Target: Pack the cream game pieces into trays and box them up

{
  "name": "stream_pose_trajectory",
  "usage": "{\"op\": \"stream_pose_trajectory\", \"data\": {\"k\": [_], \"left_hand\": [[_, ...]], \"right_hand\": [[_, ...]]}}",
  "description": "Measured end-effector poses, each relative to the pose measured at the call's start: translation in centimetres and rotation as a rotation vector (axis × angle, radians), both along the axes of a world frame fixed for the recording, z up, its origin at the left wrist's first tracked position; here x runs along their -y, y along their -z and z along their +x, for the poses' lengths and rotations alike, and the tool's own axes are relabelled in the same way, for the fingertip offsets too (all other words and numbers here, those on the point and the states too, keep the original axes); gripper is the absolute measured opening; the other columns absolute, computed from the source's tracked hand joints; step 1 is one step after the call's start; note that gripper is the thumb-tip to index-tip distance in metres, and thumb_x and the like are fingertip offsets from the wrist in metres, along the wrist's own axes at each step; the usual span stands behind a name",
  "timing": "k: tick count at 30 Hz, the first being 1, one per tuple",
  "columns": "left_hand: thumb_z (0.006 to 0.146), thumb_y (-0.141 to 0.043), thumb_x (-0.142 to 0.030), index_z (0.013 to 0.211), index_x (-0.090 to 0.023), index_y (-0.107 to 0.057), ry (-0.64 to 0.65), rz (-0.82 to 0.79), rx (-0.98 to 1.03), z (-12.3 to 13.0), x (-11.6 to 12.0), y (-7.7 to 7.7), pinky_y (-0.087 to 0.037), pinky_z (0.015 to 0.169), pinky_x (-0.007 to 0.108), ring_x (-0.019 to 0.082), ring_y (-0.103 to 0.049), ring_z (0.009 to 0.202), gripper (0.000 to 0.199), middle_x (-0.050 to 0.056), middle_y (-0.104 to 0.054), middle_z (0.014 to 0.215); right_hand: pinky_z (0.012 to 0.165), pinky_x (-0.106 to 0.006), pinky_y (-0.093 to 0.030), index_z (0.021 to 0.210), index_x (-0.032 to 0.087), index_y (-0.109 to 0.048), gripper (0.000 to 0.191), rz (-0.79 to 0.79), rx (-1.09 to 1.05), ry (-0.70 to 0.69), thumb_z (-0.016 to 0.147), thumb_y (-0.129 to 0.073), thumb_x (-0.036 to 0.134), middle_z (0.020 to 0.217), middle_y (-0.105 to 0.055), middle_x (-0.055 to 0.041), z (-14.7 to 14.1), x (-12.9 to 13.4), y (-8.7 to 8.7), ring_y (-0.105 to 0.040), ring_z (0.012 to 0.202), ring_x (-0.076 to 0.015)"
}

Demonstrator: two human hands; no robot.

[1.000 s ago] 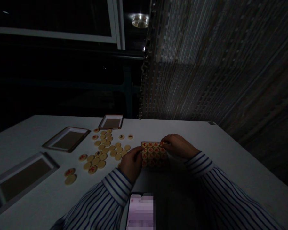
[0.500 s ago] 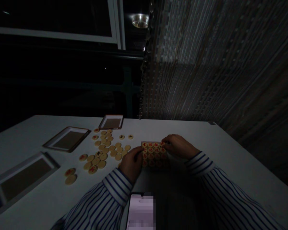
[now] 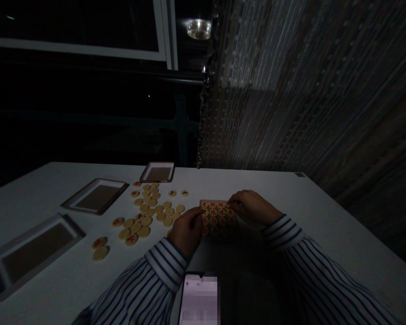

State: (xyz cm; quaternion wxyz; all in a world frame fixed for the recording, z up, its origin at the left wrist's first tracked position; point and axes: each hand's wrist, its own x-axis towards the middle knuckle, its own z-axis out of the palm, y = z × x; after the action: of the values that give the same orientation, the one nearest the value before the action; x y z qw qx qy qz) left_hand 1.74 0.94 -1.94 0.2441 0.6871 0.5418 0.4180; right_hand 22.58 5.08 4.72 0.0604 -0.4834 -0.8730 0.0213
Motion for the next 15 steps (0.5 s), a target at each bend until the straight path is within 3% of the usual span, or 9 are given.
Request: {"op": "stream_pose_trajectory", "data": {"k": [15], "left_hand": [[0.072, -0.045, -0.017, 0.092, -0.016, -0.060, -0.011, 0.041, -0.014, -0.04, 0.04, -0.01, -0.045, 0.085, 0.032, 0.016, -0.057, 0.093, 0.025, 0.006, -0.062, 0.100]], "right_hand": [[0.078, -0.026, -0.036, 0.095, 0.020, -0.062, 0.028, 0.016, 0.073, 0.007, 0.081, -0.040, 0.030, 0.094, -0.063, -0.0068, -0.16, 0.32, -0.44, -0.054, 0.089, -0.0173]]}}
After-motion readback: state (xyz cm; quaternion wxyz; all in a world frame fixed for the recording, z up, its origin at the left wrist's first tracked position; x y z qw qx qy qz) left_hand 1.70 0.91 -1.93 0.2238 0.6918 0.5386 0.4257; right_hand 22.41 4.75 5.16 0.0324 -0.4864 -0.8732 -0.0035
